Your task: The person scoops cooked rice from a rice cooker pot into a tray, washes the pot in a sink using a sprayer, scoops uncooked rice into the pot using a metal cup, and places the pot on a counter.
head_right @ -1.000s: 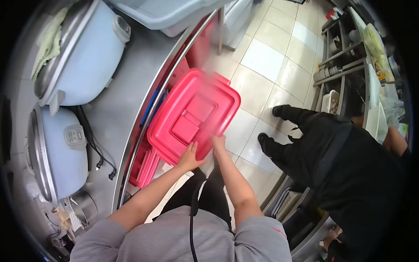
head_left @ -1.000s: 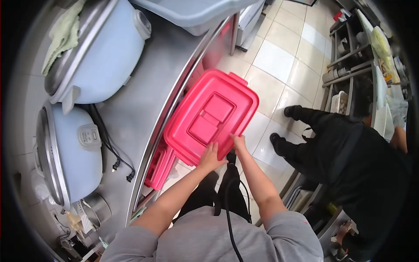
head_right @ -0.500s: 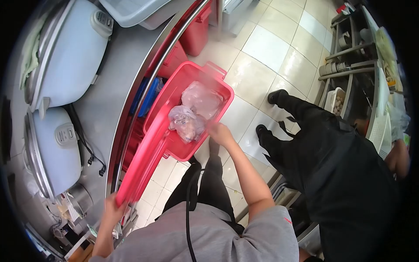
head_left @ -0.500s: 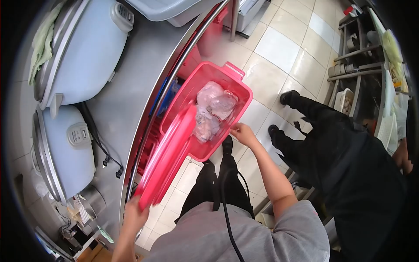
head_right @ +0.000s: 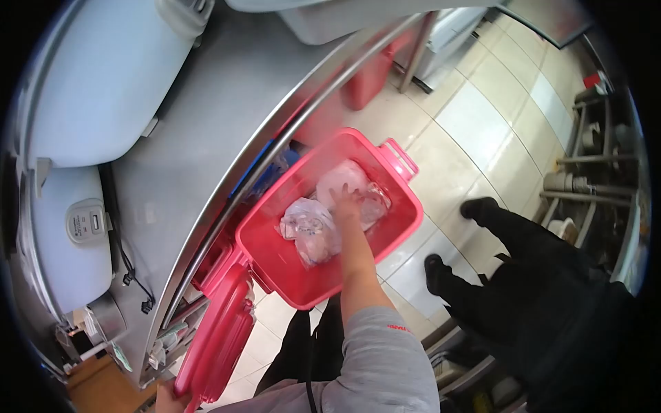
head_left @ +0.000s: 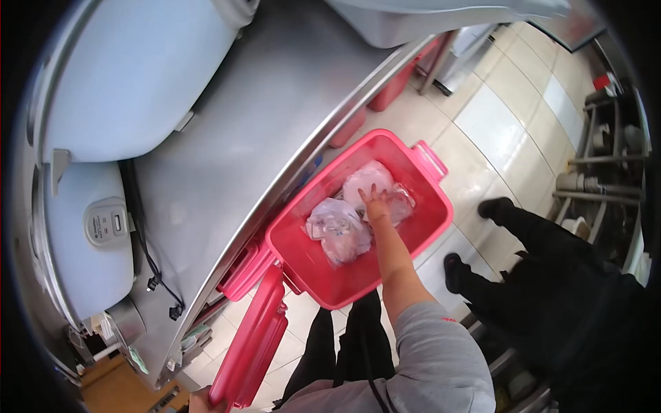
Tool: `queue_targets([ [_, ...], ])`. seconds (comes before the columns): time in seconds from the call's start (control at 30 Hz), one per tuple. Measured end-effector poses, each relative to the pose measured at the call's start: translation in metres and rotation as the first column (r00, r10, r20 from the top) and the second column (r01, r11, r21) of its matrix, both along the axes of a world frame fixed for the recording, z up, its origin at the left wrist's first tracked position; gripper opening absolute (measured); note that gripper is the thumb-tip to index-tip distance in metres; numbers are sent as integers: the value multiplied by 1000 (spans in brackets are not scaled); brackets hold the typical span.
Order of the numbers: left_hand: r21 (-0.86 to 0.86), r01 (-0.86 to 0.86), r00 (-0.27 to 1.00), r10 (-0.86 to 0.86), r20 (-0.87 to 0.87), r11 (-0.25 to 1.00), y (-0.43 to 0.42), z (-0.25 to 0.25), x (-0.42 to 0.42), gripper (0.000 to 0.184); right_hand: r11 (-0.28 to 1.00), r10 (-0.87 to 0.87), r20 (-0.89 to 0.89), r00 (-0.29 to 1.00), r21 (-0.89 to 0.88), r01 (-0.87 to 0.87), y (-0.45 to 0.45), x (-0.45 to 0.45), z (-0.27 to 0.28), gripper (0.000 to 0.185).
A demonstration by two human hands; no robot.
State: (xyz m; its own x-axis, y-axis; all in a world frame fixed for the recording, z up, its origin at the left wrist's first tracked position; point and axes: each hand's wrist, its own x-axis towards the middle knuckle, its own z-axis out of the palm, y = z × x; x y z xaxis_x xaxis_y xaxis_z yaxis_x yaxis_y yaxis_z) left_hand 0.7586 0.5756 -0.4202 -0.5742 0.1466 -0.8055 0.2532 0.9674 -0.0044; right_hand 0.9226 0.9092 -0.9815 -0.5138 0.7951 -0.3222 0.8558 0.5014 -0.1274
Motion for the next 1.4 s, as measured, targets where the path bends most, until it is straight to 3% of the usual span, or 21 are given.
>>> queue_targets([
  [0.07,79,-6,1000,6,-2,997,-12,-12,0,26,994,88,18,996,68,-89,22,-7,-31,44],
  [0.13,142,5,1000,-6,4,990,-8,-18,1,23,970,43,37,998,-239,-33,38,-18,-49,38],
  [0.23,177,-31,998,39,-42,984,-14,-27,0,24,948,123,36,992,-301,-107,49,-24,-51,27],
  [0.27,69,5,994,2,-114,998,-54,-35,-7,27,968,28,-23,999,-247,-33,36,-21,-59,20],
  [0.37,110,-144,989,146,-7,983,-46,-37,-12,29,942,-2,27,1000,-335,11,3,-11,-58,20],
  [0.4,128,-40,998,45,-39,991,-53,-38,-12,29,919,-9,24,1000,-393,17,-5,-7,-50,22],
  [0.53,235,-109,994,102,40,966,-49,-34,-14,28,892,-12,-29,1000,-452,-2,-21,2,-11,22],
  [0.57,234,-109,994,102,45,966,-49,-31,-15,28,878,98,-37,995,-466,-104,-22,6,-4,22],
  [0.63,66,-112,992,107,70,992,-45,-24,-18,30,843,240,-59,969,-483,-238,-18,16,13,23],
  [0.67,68,-114,991,108,75,991,-44,-24,-17,30,848,242,-57,969,-473,-240,-7,22,22,24],
  [0.73,248,178,970,-128,-204,952,-44,-20,-14,18,874,188,-44,981,-449,-188,19,27,44,26],
  [0.83,186,181,972,-147,-181,966,-32,2,-14,18,893,334,7,943,-322,-314,50,15,109,28],
  [0.9,186,153,977,-120,-175,971,-31,12,-12,17,950,212,-21,977,-230,-211,58,5,142,27],
  [0.97,298,269,951,-204,-230,916,-41,15,-15,16,947,270,-44,962,-167,-274,73,-1,164,26],
  [1.07,272,314,940,-257,-227,910,-38,32,-9,18,957,103,21,994,-274,-93,87,2,207,23],
  [1.13,281,351,931,-301,-207,893,-29,44,-5,18,986,36,-419,907,-134,-101,93,22,217,34],
  [1.17,292,382,922,-340,-186,877,-24,49,-3,18,988,29,-419,908,-127,-90,92,34,222,34],
  [1.23,357,373,927,-336,-165,856,-12,54,3,19,982,-188,-599,778,-113,151,80,55,257,42],
  [1.27,416,352,936,-323,-140,839,-6,55,4,19,980,-195,-645,739,-106,166,75,73,258,42],
  [1.33,487,512,848,-507,-155,707,8,47,4,21,959,-281,-648,708,-161,233,60,108,277,40],
  [1.4,598,557,799,-567,-199,576,29,24,15,26,914,-402,-663,631,-246,324,42,147,291,37],
])
